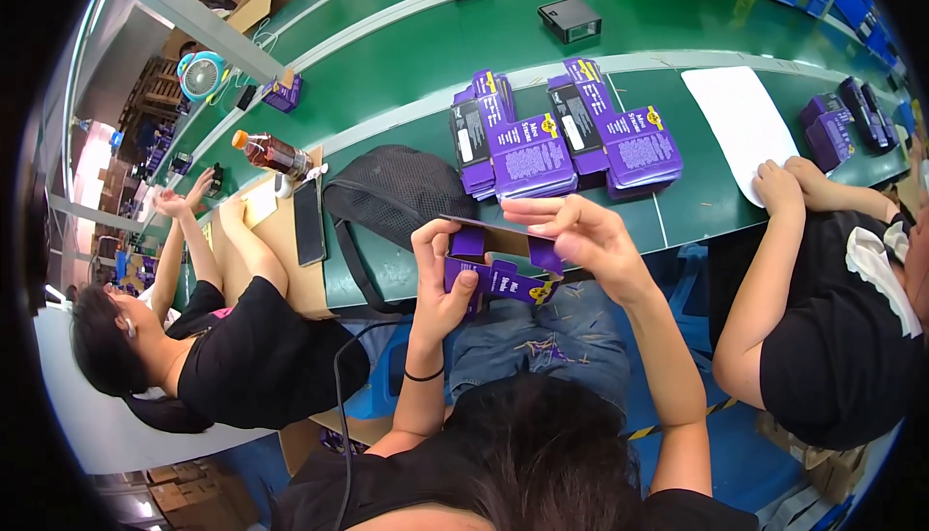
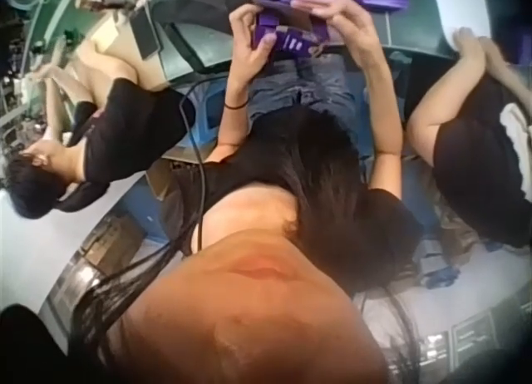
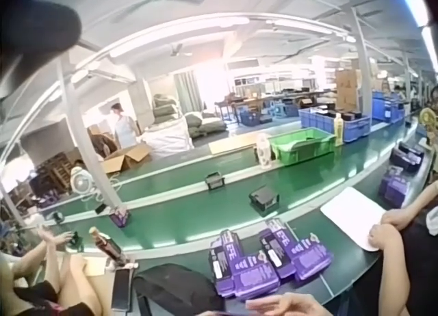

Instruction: Fold cardboard boxes into their final shape.

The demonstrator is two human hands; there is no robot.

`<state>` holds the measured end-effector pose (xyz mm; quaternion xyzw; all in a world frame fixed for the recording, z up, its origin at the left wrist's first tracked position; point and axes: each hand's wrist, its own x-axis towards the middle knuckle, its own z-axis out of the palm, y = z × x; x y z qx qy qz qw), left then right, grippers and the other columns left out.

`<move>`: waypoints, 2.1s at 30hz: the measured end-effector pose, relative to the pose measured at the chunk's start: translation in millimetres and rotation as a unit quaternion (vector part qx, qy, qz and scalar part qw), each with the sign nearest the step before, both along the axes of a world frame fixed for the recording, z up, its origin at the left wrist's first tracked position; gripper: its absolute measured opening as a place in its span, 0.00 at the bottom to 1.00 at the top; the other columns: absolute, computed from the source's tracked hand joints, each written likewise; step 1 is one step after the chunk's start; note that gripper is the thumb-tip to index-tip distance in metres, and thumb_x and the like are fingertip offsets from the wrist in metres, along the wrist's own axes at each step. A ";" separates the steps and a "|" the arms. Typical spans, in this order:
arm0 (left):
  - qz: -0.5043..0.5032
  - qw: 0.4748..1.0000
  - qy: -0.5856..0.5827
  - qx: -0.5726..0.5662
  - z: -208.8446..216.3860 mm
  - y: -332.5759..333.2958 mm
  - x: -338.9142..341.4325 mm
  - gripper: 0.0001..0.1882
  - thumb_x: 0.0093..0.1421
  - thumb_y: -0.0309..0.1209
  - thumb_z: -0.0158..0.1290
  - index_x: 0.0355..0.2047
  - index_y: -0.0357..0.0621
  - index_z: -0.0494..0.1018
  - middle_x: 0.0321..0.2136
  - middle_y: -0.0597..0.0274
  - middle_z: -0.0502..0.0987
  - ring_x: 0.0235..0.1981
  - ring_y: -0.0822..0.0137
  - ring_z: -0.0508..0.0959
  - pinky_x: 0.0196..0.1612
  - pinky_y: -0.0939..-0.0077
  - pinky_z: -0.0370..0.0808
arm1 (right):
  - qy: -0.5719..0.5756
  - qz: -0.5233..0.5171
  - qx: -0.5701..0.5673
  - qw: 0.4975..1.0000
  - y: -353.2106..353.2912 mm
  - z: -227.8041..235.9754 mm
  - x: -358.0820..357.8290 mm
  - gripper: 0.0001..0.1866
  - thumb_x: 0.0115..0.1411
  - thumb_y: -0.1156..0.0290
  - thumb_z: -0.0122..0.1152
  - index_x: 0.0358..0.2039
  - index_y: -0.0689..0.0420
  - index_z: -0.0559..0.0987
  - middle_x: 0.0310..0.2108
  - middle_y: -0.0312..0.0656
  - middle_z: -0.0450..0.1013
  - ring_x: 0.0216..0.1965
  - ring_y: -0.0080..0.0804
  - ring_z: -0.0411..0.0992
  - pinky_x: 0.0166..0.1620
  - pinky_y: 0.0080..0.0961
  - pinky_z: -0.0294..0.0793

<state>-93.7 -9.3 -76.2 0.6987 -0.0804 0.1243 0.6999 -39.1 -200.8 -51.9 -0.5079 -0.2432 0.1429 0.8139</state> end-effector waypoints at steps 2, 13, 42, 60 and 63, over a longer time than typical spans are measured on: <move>-0.002 1.000 0.021 -0.006 1.6 -1.9 -2.3 0.29 0.58 0.37 0.55 0.53 0.42 0.53 0.42 0.54 0.66 0.36 0.68 0.70 0.41 0.77 0.68 | 0.034 -0.001 0.020 0.999 1.9 2.0 1.1 0.11 0.53 0.80 0.57 0.38 0.58 0.73 0.45 0.50 0.73 0.47 0.40 0.72 0.53 0.31 0.68; -0.061 0.995 0.060 0.043 1.3 4.1 -7.7 0.28 0.58 0.33 0.54 0.54 0.43 0.52 0.42 0.53 0.67 0.37 0.66 0.71 0.40 0.75 0.70 | -0.140 -0.053 -0.123 0.981 -2.2 -8.8 -2.7 0.08 0.54 0.77 0.56 0.36 0.57 0.72 0.47 0.51 0.72 0.46 0.39 0.72 0.50 0.33 0.70; -0.095 0.995 0.026 -0.006 4.4 2.7 -15.7 0.40 0.54 0.32 0.59 0.63 0.48 0.51 0.44 0.49 0.69 0.35 0.63 0.74 0.37 0.76 0.72 | -0.008 -0.047 -0.116 0.992 -11.4 12.9 -21.9 0.10 0.51 0.82 0.58 0.35 0.60 0.79 0.45 0.51 0.74 0.41 0.35 0.76 0.43 0.25 0.77; -0.092 0.989 -0.001 0.113 18.4 -3.4 -15.8 0.24 0.63 0.33 0.46 0.59 0.44 0.61 0.48 0.51 0.65 0.42 0.62 0.69 0.45 0.72 0.67 | -0.043 -0.020 -0.176 0.983 -12.7 14.4 -21.3 0.07 0.46 0.84 0.59 0.27 0.61 0.79 0.43 0.51 0.76 0.43 0.36 0.74 0.45 0.25 0.76; -0.100 0.991 0.015 0.087 17.7 -8.7 -17.4 0.23 0.65 0.35 0.42 0.59 0.40 0.60 0.50 0.52 0.65 0.46 0.61 0.67 0.50 0.69 0.63 | 0.047 -0.024 -0.187 0.981 -13.0 18.9 -22.6 0.04 0.47 0.80 0.61 0.26 0.62 0.79 0.42 0.48 0.77 0.40 0.34 0.74 0.46 0.25 0.74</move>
